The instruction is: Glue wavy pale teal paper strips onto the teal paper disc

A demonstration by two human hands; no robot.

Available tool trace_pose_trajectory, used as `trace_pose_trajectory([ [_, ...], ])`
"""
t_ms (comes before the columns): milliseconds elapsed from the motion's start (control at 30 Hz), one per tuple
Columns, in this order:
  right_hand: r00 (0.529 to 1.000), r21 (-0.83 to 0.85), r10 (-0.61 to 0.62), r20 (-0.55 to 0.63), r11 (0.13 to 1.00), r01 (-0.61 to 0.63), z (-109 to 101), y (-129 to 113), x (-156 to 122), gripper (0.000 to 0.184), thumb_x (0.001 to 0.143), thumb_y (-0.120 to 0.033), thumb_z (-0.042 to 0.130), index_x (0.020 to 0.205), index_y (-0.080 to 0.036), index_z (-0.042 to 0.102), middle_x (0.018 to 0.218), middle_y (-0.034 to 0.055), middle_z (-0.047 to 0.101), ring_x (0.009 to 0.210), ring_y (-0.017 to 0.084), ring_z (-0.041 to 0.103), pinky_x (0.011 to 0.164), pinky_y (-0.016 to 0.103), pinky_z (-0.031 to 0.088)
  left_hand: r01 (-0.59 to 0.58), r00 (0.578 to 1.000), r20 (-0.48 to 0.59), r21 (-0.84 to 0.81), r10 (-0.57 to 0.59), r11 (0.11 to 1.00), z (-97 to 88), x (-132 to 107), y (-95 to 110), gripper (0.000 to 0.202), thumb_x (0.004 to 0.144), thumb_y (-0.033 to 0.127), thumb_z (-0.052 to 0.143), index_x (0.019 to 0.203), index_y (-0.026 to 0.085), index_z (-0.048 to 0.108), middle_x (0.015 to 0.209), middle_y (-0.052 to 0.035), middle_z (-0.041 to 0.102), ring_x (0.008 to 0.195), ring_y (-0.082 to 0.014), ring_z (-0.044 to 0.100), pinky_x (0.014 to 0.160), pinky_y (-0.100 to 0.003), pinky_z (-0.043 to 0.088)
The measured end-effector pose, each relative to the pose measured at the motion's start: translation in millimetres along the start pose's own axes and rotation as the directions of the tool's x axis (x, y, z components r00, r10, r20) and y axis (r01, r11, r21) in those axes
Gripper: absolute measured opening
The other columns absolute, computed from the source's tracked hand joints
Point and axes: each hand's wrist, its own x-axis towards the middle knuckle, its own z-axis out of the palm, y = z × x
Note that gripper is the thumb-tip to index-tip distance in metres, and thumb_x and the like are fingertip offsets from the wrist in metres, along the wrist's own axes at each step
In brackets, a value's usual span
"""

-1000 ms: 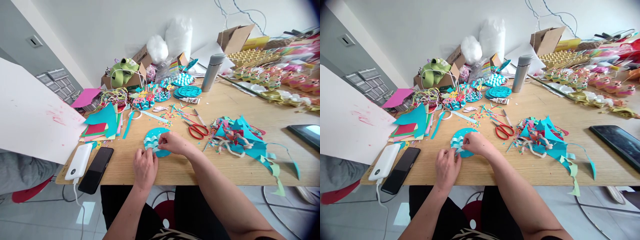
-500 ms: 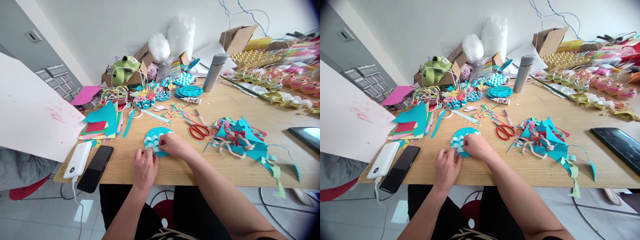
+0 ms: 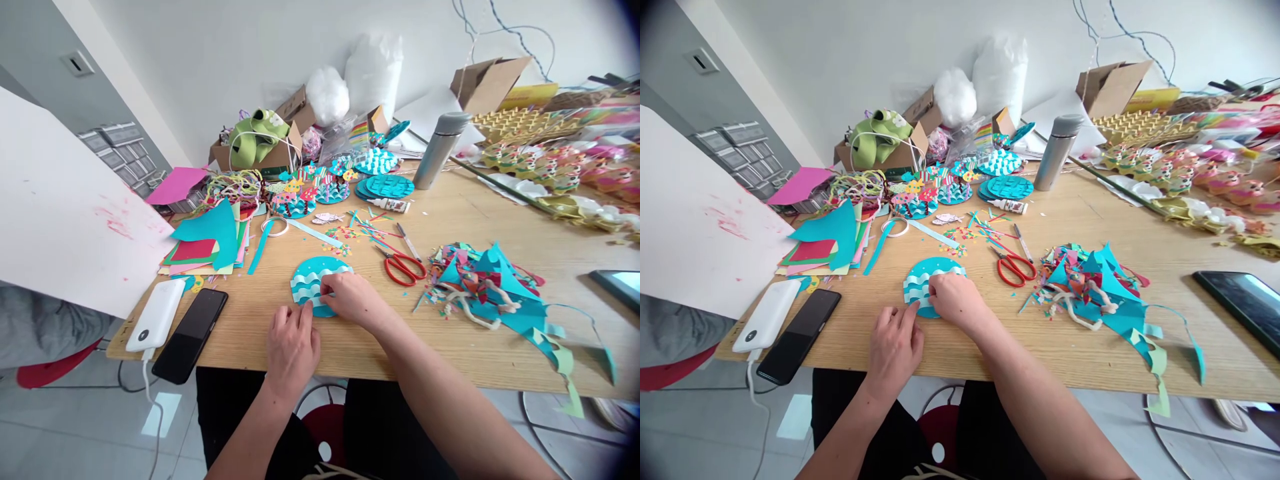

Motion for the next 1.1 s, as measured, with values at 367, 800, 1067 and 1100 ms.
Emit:
trace_pose_trajectory([
  [367, 1.000, -0.056, 0.011, 0.026, 0.998, -0.009, -2.8, -4.2, -1.9, 0.013, 0.083, -0.023, 0.054, 0.084, -0.022, 0.067, 0.088, 0.0050, 0.071, 0.084, 0.020, 0.064, 0.064, 0.024, 0.038, 0.004, 0.997, 0.074, 0.006, -0.005, 1.000, -0.1, -1.3, 1.4, 0.044, 0.080, 0.006, 0.048, 0.123, 0.015, 0.054, 0.098, -0.0091, 0.063, 0.091, -0.0268, 0.050, 0.082, -0.043, 0.044],
  [800, 0.999, -0.084, 0.021, 0.042, 0.996, -0.017, 0.1, -4.6, -1.5, 0.013, 0.082, -0.026, 0.055, 0.084, -0.023, 0.068, 0.085, 0.0046, 0.072, 0.082, 0.021, 0.065, 0.064, 0.026, 0.039, 0.001, 0.998, 0.062, -0.011, 0.000, 1.000, 1.5, -1.5, -0.3, 0.043, 0.080, 0.006, 0.048, 0.122, 0.014, 0.055, 0.097, -0.0097, 0.064, 0.091, -0.0266, 0.051, 0.081, -0.043, 0.046],
  [1067, 0.998, -0.080, 0.031, 0.051, 0.996, -0.027, -0.4, -4.9, -0.8, 0.012, 0.082, -0.025, 0.057, 0.085, -0.024, 0.069, 0.088, 0.0047, 0.072, 0.083, 0.021, 0.065, 0.065, 0.026, 0.040, 0.005, 0.999, 0.047, -0.031, -0.004, 1.000, 1.6, -2.5, -0.6, 0.042, 0.080, 0.006, 0.046, 0.120, 0.015, 0.056, 0.095, -0.0101, 0.064, 0.090, -0.0269, 0.052, 0.080, -0.044, 0.046],
  [1100, 0.998, -0.082, 0.034, 0.055, 0.996, -0.029, -0.6, -5.0, -0.8, 0.012, 0.082, -0.025, 0.057, 0.086, -0.024, 0.069, 0.088, 0.0048, 0.072, 0.084, 0.021, 0.065, 0.065, 0.026, 0.040, 0.004, 0.999, 0.040, -0.031, -0.003, 0.999, 2.0, -2.6, -0.6, 0.042, 0.079, 0.005, 0.046, 0.120, 0.014, 0.056, 0.095, -0.0103, 0.064, 0.090, -0.0269, 0.052, 0.080, -0.044, 0.046],
])
